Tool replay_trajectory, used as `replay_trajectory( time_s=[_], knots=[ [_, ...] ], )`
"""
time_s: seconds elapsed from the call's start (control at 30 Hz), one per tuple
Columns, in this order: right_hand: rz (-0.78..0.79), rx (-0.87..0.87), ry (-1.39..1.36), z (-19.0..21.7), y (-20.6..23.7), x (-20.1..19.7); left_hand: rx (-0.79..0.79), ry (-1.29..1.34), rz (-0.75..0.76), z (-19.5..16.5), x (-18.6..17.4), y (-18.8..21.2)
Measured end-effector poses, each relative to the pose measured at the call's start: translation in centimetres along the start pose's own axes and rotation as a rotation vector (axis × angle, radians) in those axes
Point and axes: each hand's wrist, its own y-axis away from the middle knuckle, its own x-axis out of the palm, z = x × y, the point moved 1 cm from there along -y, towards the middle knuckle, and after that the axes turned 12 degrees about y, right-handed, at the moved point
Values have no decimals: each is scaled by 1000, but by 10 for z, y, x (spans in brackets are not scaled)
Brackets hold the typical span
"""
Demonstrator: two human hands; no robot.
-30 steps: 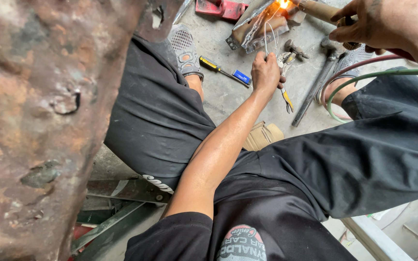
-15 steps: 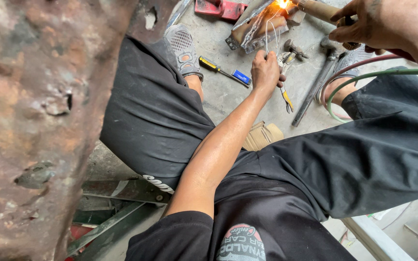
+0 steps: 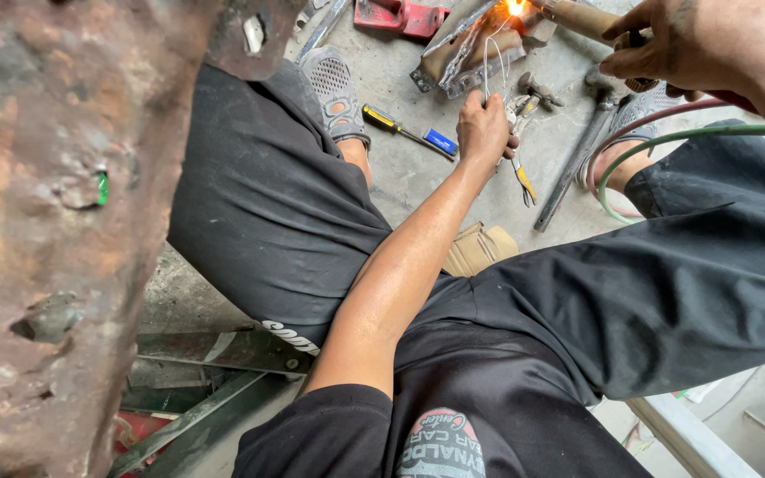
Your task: The person sits on the floor and uses a welding torch to heat and join metal parts. They feed a thin wire into the flame, then use a hammer and pliers to adjust and inspect the heated metal piece.
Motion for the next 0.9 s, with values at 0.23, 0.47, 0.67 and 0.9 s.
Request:
replay_trajectory(
  time_s=[0.23, 0.47, 0.67, 0.9],
  knots=[
    [26, 4, -70, -2, -2, 4, 4, -27, 6, -14, 1, 9],
    [34, 21, -125, 2, 1, 1, 3, -6, 8, -20, -1, 13],
    [35, 36, -57, 8, 5, -1, -23, -2, -1, -19, -4, 11],
    [23, 28, -65, 6, 6, -1, 8, 2, 6, -17, -5, 10]
  ],
)
